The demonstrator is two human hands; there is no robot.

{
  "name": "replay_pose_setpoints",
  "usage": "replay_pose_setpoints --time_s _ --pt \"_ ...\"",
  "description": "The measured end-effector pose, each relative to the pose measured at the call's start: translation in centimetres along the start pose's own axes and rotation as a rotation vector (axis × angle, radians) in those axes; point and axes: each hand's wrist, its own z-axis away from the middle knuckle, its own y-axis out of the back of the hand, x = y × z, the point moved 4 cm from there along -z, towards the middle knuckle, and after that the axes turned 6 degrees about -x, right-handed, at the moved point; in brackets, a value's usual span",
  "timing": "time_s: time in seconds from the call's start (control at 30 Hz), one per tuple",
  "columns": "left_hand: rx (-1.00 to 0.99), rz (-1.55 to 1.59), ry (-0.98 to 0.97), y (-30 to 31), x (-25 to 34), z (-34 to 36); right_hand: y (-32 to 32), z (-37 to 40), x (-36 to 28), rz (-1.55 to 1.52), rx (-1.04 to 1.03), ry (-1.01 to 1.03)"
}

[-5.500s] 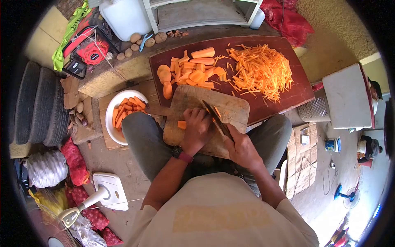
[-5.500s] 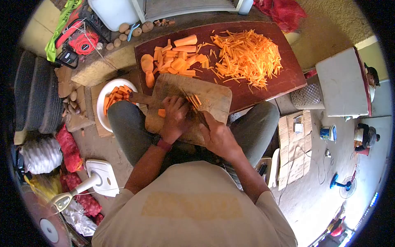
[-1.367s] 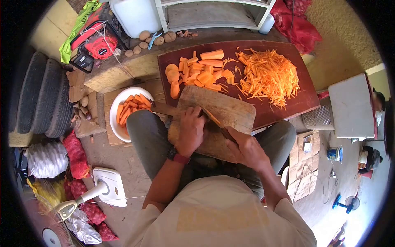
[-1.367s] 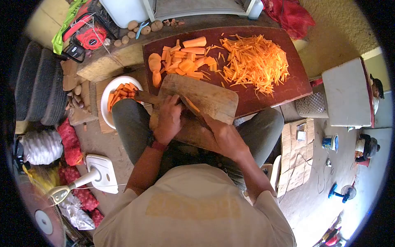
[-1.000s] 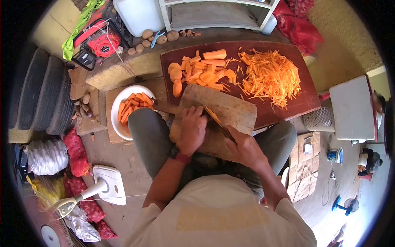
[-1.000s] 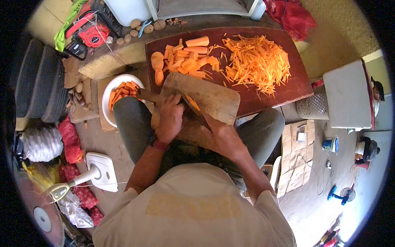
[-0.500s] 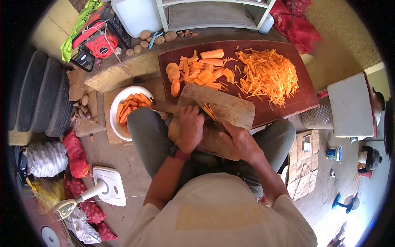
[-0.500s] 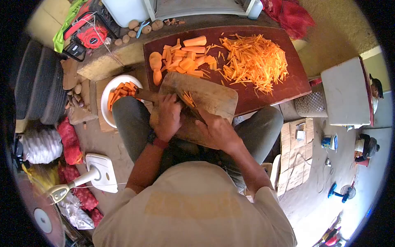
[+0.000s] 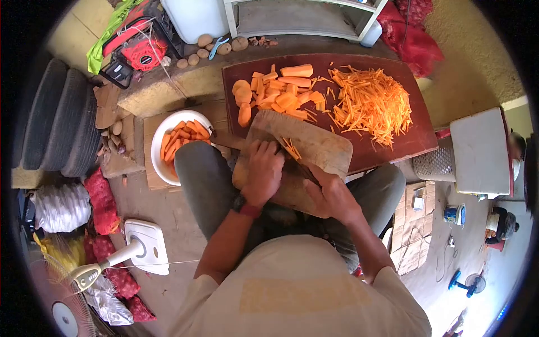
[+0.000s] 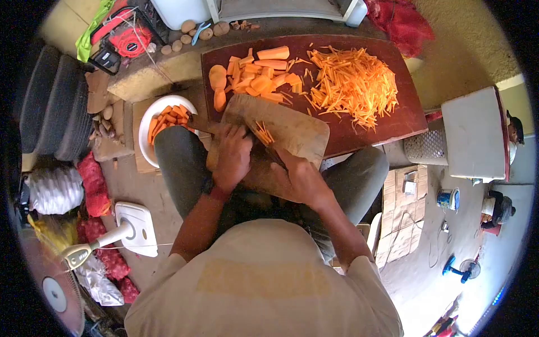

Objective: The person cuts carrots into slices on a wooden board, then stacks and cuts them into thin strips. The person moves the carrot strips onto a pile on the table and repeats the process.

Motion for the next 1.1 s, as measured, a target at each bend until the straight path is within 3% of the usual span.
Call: replay_pose_setpoints --time_s 0.1,0.3,0.5,0.6,0.8,0.9,1.1 --pt "0.032 0.015 -0.001 0.2 0.0 -0.2 0.3 -1.1 -0.3 0.043 -0.05 -0.113" --pt "-0.044 0.074 0.025 0.6 0.3 -0.2 0.6 -0.2 -0.2 -0.069 0.027 -0.076" --pt "-0.079 0.115 0.016 0.4 0.1 -0.9 1.0 -1.2 -0.5 -0.019 0.001 -0.099" --pt "0.026 0.04 -0.034 0.1 0.0 -0.1 0.3 -0.6 0.1 -0.017 0.015 -0.044" --pt "-0.037 0.079 0.001 -1.3 -0.6 -0.1 -0.6 -2.0 0.4 0.095 0.048 -0.025" --pt "-0.021 0.026 -0.011 -0.8 -0.5 -0.4 0.1 -2.1 -1.0 0.078 -0.083 -0.167" --pt "-0.007 0.093 -0.01 -0.1 0.0 0.0 1.0 -0.4 -0.6 -0.062 -0.028 -0.021"
